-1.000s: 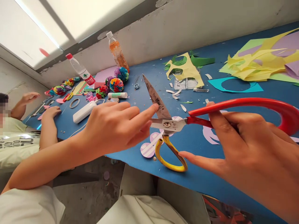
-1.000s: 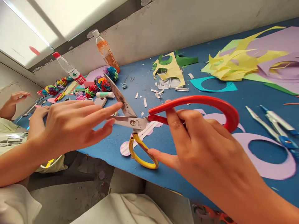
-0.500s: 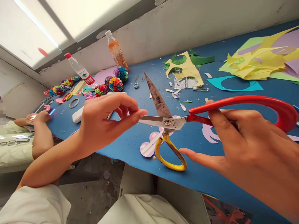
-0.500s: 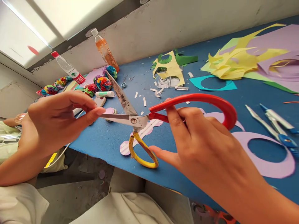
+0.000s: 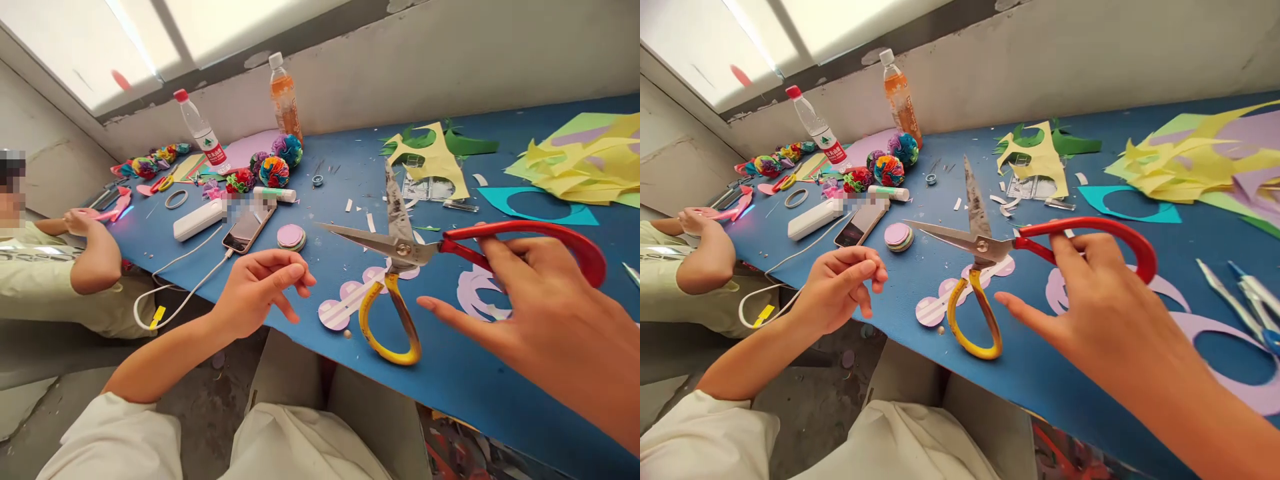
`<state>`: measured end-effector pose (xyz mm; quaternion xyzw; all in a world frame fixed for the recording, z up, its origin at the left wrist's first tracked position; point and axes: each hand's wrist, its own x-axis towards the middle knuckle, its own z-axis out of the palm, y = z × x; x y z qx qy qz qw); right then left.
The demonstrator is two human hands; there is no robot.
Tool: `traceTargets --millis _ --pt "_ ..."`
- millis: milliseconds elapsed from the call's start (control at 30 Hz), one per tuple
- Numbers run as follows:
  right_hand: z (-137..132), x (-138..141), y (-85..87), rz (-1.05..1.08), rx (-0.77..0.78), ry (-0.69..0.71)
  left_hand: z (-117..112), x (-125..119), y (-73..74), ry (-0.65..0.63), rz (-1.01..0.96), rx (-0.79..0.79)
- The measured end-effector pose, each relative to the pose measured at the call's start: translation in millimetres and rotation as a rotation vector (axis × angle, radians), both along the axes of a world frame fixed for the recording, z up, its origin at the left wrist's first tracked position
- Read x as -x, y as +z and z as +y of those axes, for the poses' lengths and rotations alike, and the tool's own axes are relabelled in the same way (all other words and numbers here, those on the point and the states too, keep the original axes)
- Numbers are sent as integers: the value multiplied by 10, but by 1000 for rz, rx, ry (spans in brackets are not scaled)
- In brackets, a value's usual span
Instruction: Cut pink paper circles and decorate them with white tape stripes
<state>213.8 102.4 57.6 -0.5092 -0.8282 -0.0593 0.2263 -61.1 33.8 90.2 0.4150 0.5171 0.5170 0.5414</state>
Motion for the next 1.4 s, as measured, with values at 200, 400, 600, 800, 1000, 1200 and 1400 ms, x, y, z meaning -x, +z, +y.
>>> traceTargets --millis 200,400,600,800,1000,1200,1400 --pt "131 21 11 28 120 -16 -110 46 -66 -50 -110 64" --pt "237 49 62 176 211 -65 -157 113 -199 -13 -132 44" --pt "256 -66 309 644 554 41 -85 194 -352 71 -22 -8" --pt "-29 -147 487 896 864 161 121 319 -426 60 110 -156" --pt "-402 -152 491 955 983 131 200 337 -473 178 169 -151" --pt "-614 -206 467 947 1006 39 24 266 -507 128 194 -65" --pt "-646 -310 435 830 876 -74 -38 336 -534 129 301 -89"
